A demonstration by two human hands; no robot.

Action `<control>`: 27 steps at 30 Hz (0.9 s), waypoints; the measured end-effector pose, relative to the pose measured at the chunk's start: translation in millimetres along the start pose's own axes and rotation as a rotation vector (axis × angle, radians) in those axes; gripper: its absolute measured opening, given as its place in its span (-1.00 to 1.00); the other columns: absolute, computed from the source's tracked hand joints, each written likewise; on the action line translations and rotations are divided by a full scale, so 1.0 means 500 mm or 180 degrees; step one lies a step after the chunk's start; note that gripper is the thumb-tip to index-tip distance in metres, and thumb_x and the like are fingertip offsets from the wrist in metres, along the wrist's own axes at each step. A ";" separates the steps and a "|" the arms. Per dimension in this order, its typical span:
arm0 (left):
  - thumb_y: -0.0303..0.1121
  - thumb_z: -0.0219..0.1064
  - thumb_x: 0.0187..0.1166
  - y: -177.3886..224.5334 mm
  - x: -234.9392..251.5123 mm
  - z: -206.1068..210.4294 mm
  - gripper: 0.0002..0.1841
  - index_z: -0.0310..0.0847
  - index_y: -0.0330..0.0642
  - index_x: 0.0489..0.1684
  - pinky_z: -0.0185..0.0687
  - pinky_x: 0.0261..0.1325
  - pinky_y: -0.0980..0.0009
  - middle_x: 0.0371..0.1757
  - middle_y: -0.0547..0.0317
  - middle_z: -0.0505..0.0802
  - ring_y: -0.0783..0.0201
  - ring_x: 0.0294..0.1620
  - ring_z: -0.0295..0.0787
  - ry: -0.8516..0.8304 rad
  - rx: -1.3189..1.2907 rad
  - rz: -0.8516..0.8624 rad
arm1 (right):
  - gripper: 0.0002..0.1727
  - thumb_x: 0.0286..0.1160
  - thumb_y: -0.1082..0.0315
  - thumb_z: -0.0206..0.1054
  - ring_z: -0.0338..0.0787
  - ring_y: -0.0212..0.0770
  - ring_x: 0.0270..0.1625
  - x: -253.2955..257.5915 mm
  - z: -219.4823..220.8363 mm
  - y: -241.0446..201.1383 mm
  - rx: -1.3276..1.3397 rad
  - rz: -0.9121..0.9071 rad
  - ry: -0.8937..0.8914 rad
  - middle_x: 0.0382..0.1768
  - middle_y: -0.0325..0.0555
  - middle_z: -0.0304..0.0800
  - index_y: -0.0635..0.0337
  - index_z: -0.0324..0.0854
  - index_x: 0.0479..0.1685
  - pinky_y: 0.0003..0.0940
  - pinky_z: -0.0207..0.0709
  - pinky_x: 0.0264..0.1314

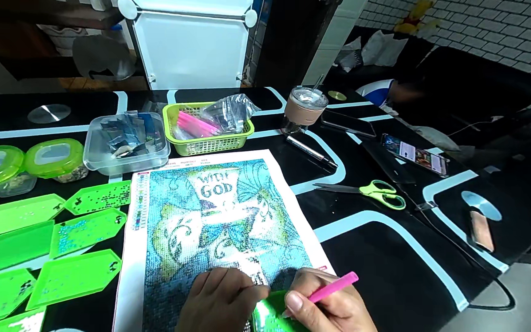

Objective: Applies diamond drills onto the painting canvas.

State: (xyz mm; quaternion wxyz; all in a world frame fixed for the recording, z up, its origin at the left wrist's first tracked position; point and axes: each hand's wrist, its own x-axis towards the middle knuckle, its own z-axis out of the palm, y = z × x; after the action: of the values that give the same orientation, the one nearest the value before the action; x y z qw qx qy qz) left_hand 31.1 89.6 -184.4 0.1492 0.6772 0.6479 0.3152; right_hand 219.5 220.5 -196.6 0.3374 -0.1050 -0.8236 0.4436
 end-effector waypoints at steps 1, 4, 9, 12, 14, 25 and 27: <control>0.01 0.61 0.28 0.000 0.000 0.000 -0.54 0.87 0.02 0.11 0.52 0.14 0.04 -0.03 0.09 0.87 0.01 0.07 0.74 0.0011 0.0013 0.0001 | -0.69 0.81 0.27 0.20 0.70 -0.42 -0.35 0.001 0.002 0.000 -0.0009 -0.0031 -0.0016 -0.47 -0.11 0.69 0.27 0.62 -0.32 -0.58 0.58 -0.18; 0.02 0.61 0.27 -0.001 -0.002 0.004 -0.54 0.87 0.02 0.10 0.53 0.14 0.06 -0.03 0.10 0.87 0.03 0.07 0.74 0.0065 0.0044 0.0023 | -0.70 0.80 0.27 0.21 0.71 -0.42 -0.34 0.001 0.004 0.001 -0.0009 -0.0047 -0.0049 -0.46 -0.11 0.70 0.27 0.62 -0.31 -0.59 0.58 -0.17; 0.02 0.59 0.28 -0.001 -0.001 0.005 -0.55 0.87 0.06 0.12 0.53 0.14 0.07 -0.04 0.13 0.87 0.05 0.07 0.75 0.0083 0.0082 0.0024 | -0.67 0.80 0.25 0.21 0.67 -0.39 -0.38 0.000 0.005 -0.002 -0.0067 -0.0055 -0.0181 -0.51 -0.10 0.67 0.26 0.63 -0.37 -0.56 0.53 -0.20; 0.03 0.59 0.28 -0.002 -0.001 0.007 -0.54 0.87 0.06 0.11 0.53 0.11 0.07 -0.05 0.12 0.87 0.04 0.05 0.74 0.0085 0.0074 0.0027 | -0.67 0.79 0.26 0.21 0.66 -0.36 -0.39 -0.001 0.006 -0.001 -0.0136 -0.0101 -0.0205 -0.52 -0.10 0.67 0.25 0.64 -0.37 -0.53 0.52 -0.21; 0.04 0.59 0.27 -0.003 -0.001 0.007 -0.54 0.87 0.06 0.11 0.54 0.09 0.07 -0.06 0.12 0.87 0.04 0.03 0.75 0.0095 0.0080 0.0035 | -0.67 0.79 0.26 0.21 0.67 -0.36 -0.39 0.000 0.007 0.000 -0.0163 -0.0116 -0.0215 -0.52 -0.10 0.68 0.25 0.63 -0.38 -0.53 0.52 -0.22; 0.01 0.60 0.28 0.000 0.003 0.001 -0.54 0.87 0.04 0.13 0.52 0.10 0.05 -0.05 0.10 0.87 0.02 0.03 0.74 -0.0012 0.0057 -0.0004 | -0.74 0.81 0.20 0.20 0.73 -0.66 -0.38 0.019 -0.011 -0.002 0.0833 0.0632 0.0357 -0.43 -0.43 0.79 0.05 0.70 -0.24 -0.71 0.62 -0.30; 0.01 0.59 0.29 0.000 0.002 0.000 -0.53 0.86 0.04 0.15 0.52 0.12 0.05 -0.04 0.10 0.87 0.02 0.04 0.74 -0.0061 0.0052 -0.0009 | -0.73 0.78 0.20 0.21 0.69 -0.66 -0.47 0.043 -0.028 0.008 0.0807 0.0978 0.0734 -0.46 -0.48 0.80 -0.04 0.73 -0.31 -0.74 0.54 -0.43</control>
State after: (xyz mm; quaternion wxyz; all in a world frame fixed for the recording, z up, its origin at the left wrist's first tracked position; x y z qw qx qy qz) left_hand 31.1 90.8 -184.4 0.1503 0.6805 0.6499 0.3032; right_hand 212.0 242.3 -184.7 0.3684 -0.2360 -0.6915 0.5748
